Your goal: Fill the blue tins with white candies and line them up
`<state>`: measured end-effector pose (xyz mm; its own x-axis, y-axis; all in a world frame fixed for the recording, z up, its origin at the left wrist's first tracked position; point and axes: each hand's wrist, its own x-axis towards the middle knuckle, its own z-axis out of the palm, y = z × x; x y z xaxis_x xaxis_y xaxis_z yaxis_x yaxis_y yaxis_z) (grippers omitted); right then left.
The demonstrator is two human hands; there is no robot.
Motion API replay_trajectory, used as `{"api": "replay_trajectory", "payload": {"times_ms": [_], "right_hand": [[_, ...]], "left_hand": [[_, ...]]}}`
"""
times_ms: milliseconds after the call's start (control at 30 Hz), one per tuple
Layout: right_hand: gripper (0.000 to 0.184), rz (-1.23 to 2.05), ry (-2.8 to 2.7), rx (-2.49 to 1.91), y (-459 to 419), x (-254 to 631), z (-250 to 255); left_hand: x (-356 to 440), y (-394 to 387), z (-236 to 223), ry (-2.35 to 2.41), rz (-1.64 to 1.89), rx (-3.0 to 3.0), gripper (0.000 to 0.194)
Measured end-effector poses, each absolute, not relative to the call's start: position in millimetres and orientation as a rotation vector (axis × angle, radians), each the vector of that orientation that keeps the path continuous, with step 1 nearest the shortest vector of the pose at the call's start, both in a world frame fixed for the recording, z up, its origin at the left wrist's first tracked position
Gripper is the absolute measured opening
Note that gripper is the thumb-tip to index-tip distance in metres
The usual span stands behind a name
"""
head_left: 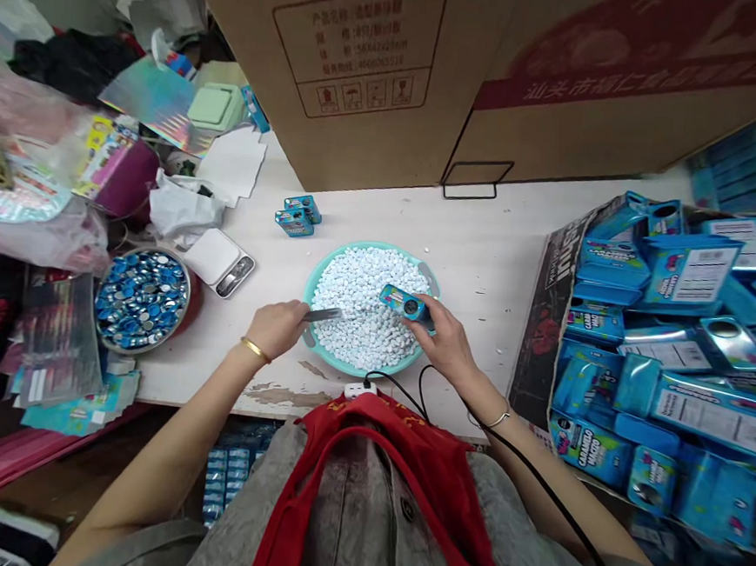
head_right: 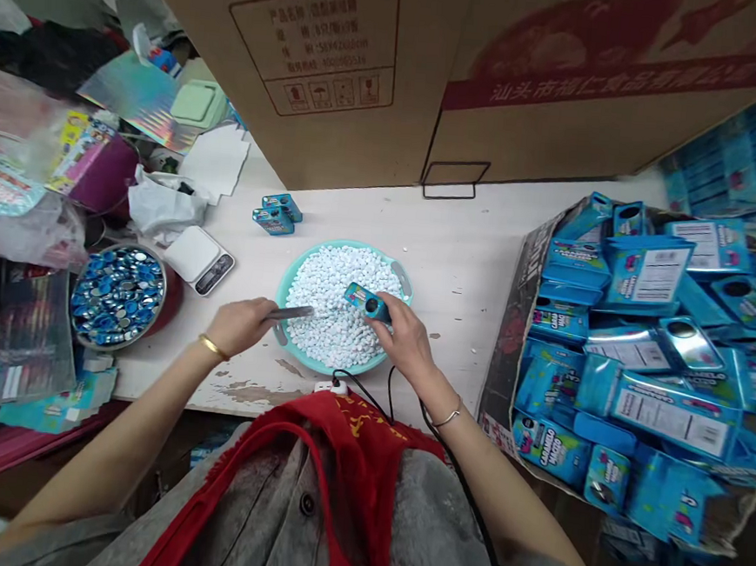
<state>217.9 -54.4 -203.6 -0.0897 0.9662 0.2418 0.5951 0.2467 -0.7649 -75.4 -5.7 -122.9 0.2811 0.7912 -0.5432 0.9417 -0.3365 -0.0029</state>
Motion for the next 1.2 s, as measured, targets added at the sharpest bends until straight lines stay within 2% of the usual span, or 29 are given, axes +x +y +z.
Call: {"api": "replay_trajectory", "payload": {"times_ms": [167,333,467,633,733,1000,1100,1200], "right_hand": [[0.043,0.658,-1.67,-1.534,-54,226,-197],[0.041,0.649,-1.632,-1.542,-54,225,-193],[0.041,0.64,-1.659,-1.556,-57,227,-198],[0.04,0.55,-1.8,-1.482,-59,225,-206],[0.039,0.483,-1.894,-1.386,-58,218,-206],[0.039,0.407,-1.967,-1.267,-56,200,-198],[0.038,0.422,-1.954,-1.262,-56,199,-197],[0.038,0.463,-1.919,-1.299,-57,202,-197]], "left_hand": [[-41,-28,-213,1.612,-0.396,2.102,0.026],[-26,-31,-235,1.603,-0.045,1.947,0.027],[-55,-29,-208,1.448,0.161,1.933,0.027],[-71,-17,-146,1.253,0.293,2.085,0.031],[-60,-5,-107,1.169,0.128,2.273,0.028],[6,4,-19,1.225,-0.637,2.588,0.02],[18,0,-1,1.231,-0.727,2.64,0.022],[1,2,-7,1.362,-0.653,2.626,0.023]]}}
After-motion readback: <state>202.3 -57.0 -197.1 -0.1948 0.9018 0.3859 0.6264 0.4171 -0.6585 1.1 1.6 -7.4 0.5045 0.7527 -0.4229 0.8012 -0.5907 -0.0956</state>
